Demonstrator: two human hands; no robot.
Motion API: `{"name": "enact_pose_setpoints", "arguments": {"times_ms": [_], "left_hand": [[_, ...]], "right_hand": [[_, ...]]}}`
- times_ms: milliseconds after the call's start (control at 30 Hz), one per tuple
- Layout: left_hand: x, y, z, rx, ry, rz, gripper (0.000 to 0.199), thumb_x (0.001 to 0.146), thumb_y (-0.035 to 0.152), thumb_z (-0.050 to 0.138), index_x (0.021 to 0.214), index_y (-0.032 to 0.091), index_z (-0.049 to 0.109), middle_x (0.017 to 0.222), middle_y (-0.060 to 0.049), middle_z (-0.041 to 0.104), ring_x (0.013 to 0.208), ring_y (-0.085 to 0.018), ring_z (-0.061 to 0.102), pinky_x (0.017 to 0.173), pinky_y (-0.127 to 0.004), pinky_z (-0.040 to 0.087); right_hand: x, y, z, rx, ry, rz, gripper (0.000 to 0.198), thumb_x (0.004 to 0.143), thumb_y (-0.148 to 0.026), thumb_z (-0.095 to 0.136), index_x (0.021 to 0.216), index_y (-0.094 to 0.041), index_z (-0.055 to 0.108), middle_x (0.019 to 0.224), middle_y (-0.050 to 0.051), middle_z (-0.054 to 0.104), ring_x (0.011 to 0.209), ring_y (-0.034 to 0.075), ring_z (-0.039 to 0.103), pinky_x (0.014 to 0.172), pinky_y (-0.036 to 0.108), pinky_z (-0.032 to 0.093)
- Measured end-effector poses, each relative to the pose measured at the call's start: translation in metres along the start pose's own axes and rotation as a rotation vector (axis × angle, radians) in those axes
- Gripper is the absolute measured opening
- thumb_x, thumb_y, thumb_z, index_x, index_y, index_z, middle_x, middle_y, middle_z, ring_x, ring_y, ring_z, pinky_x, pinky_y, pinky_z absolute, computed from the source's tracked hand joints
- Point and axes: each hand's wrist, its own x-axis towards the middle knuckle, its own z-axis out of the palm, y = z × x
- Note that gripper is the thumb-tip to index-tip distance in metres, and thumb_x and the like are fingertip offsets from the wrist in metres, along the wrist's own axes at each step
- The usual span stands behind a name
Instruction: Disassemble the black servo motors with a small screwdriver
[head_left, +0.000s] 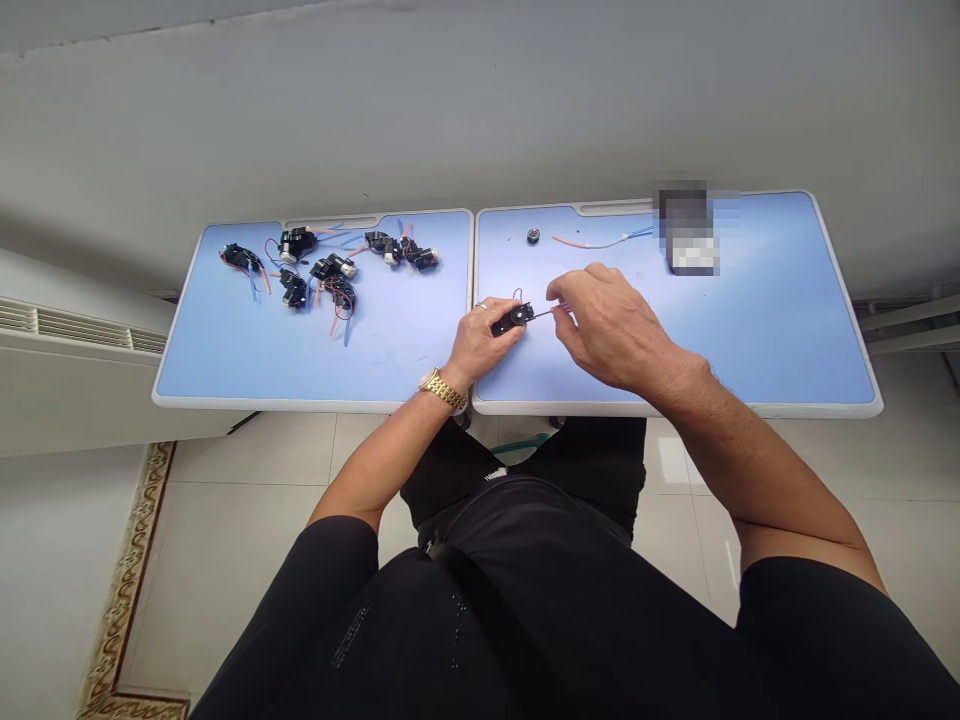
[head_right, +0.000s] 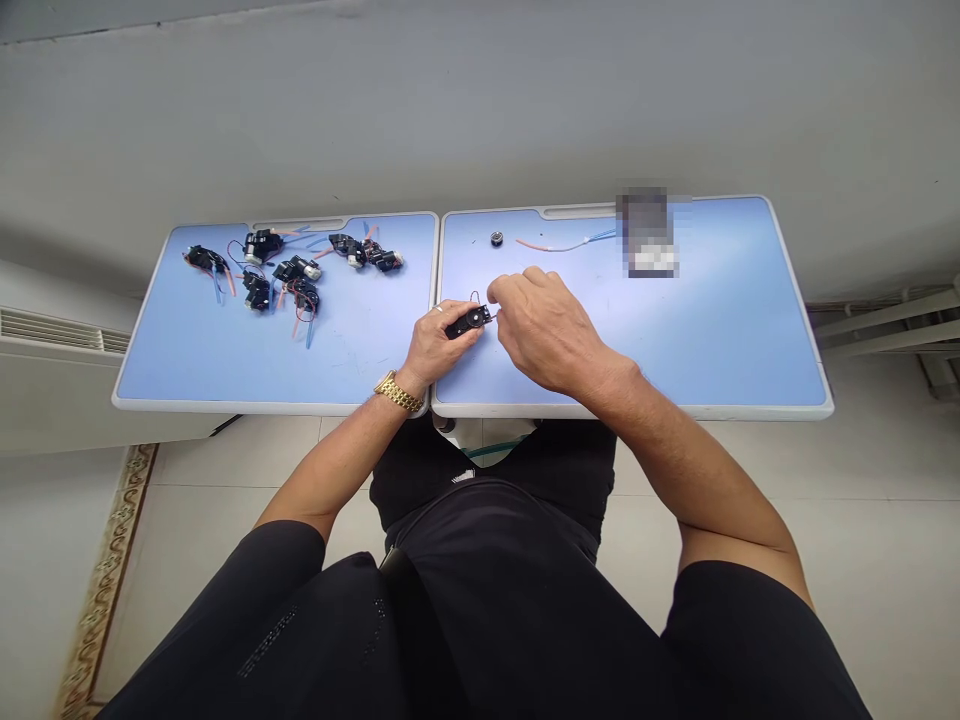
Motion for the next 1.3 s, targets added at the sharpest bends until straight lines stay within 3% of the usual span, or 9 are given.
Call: {"name": "enact_pose_setpoints", "arguments": {"times_ms": [67, 233, 333, 433, 533, 667, 1000, 1200, 1300], "left_hand": [[0.000, 0.000, 0.000, -0.005, 0.004, 0.003, 0.037, 0.098, 0.019, 0.078, 0.134, 0.023, 0.080, 0.129, -0.008, 0.082, 0.120, -0.023, 0.077, 0.113, -0.043, 0.062], [0.000, 0.001, 0.000, 0.016, 0.001, -0.011, 0.036, 0.097, 0.019, 0.078, 0.133, 0.024, 0.080, 0.129, -0.008, 0.082, 0.121, -0.024, 0.077, 0.113, -0.043, 0.063], [0.000, 0.001, 0.000, 0.020, 0.001, -0.008, 0.037, 0.097, 0.018, 0.078, 0.134, 0.025, 0.080, 0.129, -0.007, 0.082, 0.120, -0.024, 0.077, 0.113, -0.044, 0.063], [0.000, 0.000, 0.000, 0.009, 0.007, 0.009, 0.037, 0.097, 0.018, 0.078, 0.133, 0.024, 0.080, 0.128, -0.008, 0.082, 0.120, -0.024, 0.077, 0.113, -0.043, 0.063], [0.000, 0.000, 0.000, 0.002, 0.005, 0.011, 0.036, 0.098, 0.019, 0.078, 0.133, 0.023, 0.080, 0.128, -0.008, 0.082, 0.120, -0.024, 0.077, 0.112, -0.043, 0.063], [0.000, 0.000, 0.000, 0.016, 0.002, -0.008, 0.036, 0.097, 0.019, 0.078, 0.133, 0.024, 0.080, 0.128, -0.008, 0.082, 0.120, -0.024, 0.077, 0.112, -0.042, 0.063], [0.001, -0.004, -0.002, -0.039, 0.011, -0.038, 0.036, 0.099, 0.024, 0.080, 0.135, 0.025, 0.080, 0.132, -0.008, 0.081, 0.124, -0.023, 0.077, 0.116, -0.042, 0.062], [0.003, -0.010, -0.002, -0.185, 0.029, 0.022, 0.037, 0.097, 0.025, 0.082, 0.134, 0.026, 0.082, 0.135, -0.008, 0.082, 0.128, -0.024, 0.078, 0.120, -0.043, 0.061], [0.004, -0.011, -0.002, -0.223, 0.029, 0.041, 0.037, 0.097, 0.025, 0.082, 0.134, 0.028, 0.082, 0.137, -0.008, 0.081, 0.130, -0.024, 0.077, 0.121, -0.043, 0.060]], "right_hand": [[0.000, -0.001, 0.000, 0.015, 0.009, 0.004, 0.021, 0.108, -0.019, 0.047, 0.123, -0.021, 0.062, 0.114, 0.014, 0.075, 0.102, 0.031, 0.058, 0.089, 0.044, 0.042], [0.000, -0.002, 0.002, -0.014, -0.027, 0.089, 0.018, 0.112, -0.023, 0.045, 0.112, -0.022, 0.063, 0.091, 0.011, 0.069, 0.088, 0.029, 0.054, 0.081, 0.043, 0.039], [0.000, -0.002, 0.001, 0.005, -0.014, 0.016, 0.024, 0.105, -0.013, 0.046, 0.119, -0.021, 0.063, 0.106, 0.013, 0.073, 0.097, 0.031, 0.057, 0.087, 0.045, 0.041], [0.000, -0.003, 0.002, 0.015, 0.015, 0.015, 0.021, 0.106, -0.022, 0.053, 0.125, -0.021, 0.063, 0.110, 0.014, 0.074, 0.100, 0.031, 0.058, 0.087, 0.044, 0.042], [0.000, -0.002, 0.003, -0.023, 0.018, 0.077, 0.018, 0.113, -0.034, 0.050, 0.112, -0.022, 0.064, 0.091, 0.010, 0.071, 0.086, 0.028, 0.054, 0.080, 0.043, 0.040], [0.000, -0.001, -0.001, -0.044, 0.010, 0.048, 0.030, 0.115, -0.026, 0.039, 0.101, -0.023, 0.065, 0.087, 0.010, 0.070, 0.083, 0.027, 0.053, 0.080, 0.043, 0.039], [-0.004, -0.004, -0.004, 0.046, 0.160, 0.083, 0.030, 0.116, -0.025, 0.040, 0.100, -0.025, 0.065, 0.089, 0.008, 0.070, 0.084, 0.025, 0.054, 0.083, 0.041, 0.043], [-0.008, -0.001, 0.004, 0.097, 0.354, -0.031, 0.023, 0.114, -0.022, 0.049, 0.099, -0.024, 0.065, 0.084, 0.004, 0.071, 0.078, 0.022, 0.056, 0.078, 0.039, 0.044], [-0.011, -0.001, 0.003, 0.100, 0.397, -0.022, 0.021, 0.113, -0.020, 0.051, 0.099, -0.025, 0.066, 0.084, 0.004, 0.072, 0.077, 0.021, 0.057, 0.076, 0.039, 0.044]]}}
